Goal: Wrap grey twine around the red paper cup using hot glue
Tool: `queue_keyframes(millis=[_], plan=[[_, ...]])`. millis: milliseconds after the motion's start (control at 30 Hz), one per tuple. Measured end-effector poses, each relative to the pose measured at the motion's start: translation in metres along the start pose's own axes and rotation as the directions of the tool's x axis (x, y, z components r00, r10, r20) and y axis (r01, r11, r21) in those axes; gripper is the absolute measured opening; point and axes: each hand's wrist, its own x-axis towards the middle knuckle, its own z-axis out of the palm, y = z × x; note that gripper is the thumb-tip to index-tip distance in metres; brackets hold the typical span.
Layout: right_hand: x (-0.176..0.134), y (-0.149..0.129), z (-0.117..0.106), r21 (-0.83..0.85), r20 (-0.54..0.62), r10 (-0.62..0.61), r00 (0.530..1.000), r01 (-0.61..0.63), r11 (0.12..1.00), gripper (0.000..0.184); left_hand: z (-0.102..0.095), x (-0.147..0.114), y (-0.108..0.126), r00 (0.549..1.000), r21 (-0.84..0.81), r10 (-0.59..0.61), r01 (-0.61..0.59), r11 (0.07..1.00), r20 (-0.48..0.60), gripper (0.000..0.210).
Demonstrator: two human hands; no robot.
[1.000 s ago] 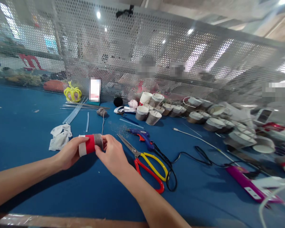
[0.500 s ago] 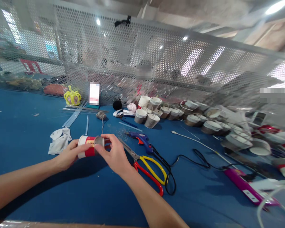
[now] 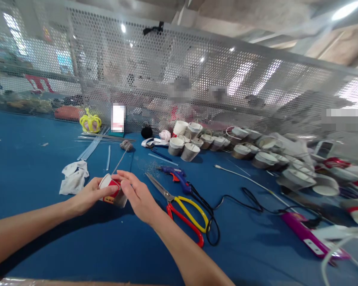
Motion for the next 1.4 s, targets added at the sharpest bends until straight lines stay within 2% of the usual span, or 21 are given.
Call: queue_keyframes(millis=[133,267,367,467,533,567,700,800,867,967,1000,1100,1167,1233,1300,1333,1400], plan=[[-0.001,-0.005,-0.002,0.093,0.073,0.036,0.997,-0.043,0.995,0.038,0.002,0.002,-0.003,1.0,0.027,-0.009,0.009,1.0,0.018,0.025],[0.0,-0.005,0.001,0.132,0.077,0.059,0.995,-0.069,0.989,0.039,0.005,0.002,-0.007,0.999,0.047,-0.036,0.036,0.998,0.002,0.024],[0.003,0.002,0.004,0.062,0.036,0.076,0.996,-0.078,0.995,0.039,0.006,0.001,-0.006,0.998,0.065,-0.057,0.057,0.996,0.001,0.025],[0.009,0.012,-0.005,-0.138,-0.1,0.093,0.991,-0.106,0.985,0.035,0.005,0.0,-0.003,0.997,0.091,-0.056,0.06,0.994,-0.046,0.025],[0.013,0.017,-0.024,-0.324,-0.256,0.127,0.958,-0.209,0.923,0.032,0.004,0.0,0.0,0.995,0.096,-0.048,0.056,0.994,-0.09,0.025],[0.014,0.018,-0.038,-0.419,-0.358,0.16,0.92,-0.311,0.853,0.03,0.003,0.001,0.001,0.993,0.09,-0.045,0.055,0.994,-0.11,0.025],[0.01,0.021,-0.097,-0.493,-0.548,0.218,0.808,-0.522,0.696,0.033,0.0,0.002,0.002,0.991,0.074,-0.047,0.057,0.996,-0.127,0.025],[0.002,0.032,-0.122,-0.519,-0.523,0.358,0.773,-0.622,0.586,0.026,0.0,0.003,0.0,0.992,0.098,-0.028,0.04,0.994,-0.125,0.026],[-0.004,0.045,-0.126,-0.517,-0.494,0.444,0.747,-0.663,0.54,0.025,0.0,0.004,-0.001,0.99,0.108,-0.015,0.031,0.994,-0.141,0.028],[-0.009,0.064,-0.123,-0.507,-0.51,0.474,0.718,-0.696,0.509,0.013,0.0,0.006,-0.001,0.986,0.098,-0.015,0.031,0.995,-0.164,0.031],[-0.01,0.068,-0.122,-0.5,-0.527,0.463,0.713,-0.701,0.509,0.007,0.0,0.006,-0.001,0.985,0.09,-0.017,0.032,0.995,-0.169,0.031],[-0.011,0.067,-0.12,-0.455,-0.582,0.41,0.702,-0.699,0.552,0.011,-0.001,0.007,-0.001,0.985,0.076,-0.018,0.031,0.997,-0.171,0.033],[-0.011,0.056,-0.119,-0.407,-0.596,0.384,0.705,-0.678,0.613,0.016,-0.002,0.008,-0.001,0.987,0.083,-0.012,0.026,0.996,-0.162,0.034],[-0.011,0.04,-0.114,-0.351,-0.567,0.375,0.734,-0.627,0.696,0.02,-0.002,0.008,-0.001,0.988,0.097,-0.01,0.025,0.995,-0.152,0.036],[-0.012,0.022,-0.104,-0.279,-0.489,0.367,0.791,-0.54,0.794,0.019,-0.003,0.008,-0.001,0.991,0.108,-0.01,0.025,0.994,-0.135,0.037],[-0.013,0.013,-0.097,-0.147,-0.399,0.378,0.836,-0.465,0.873,0.016,-0.003,0.008,-0.001,0.992,0.113,-0.008,0.022,0.993,-0.125,0.038],[-0.015,-0.004,-0.083,-0.008,-0.222,0.423,0.879,-0.435,0.9,0.019,-0.004,0.008,-0.002,0.994,0.127,0.0,0.014,0.992,-0.11,0.039]])
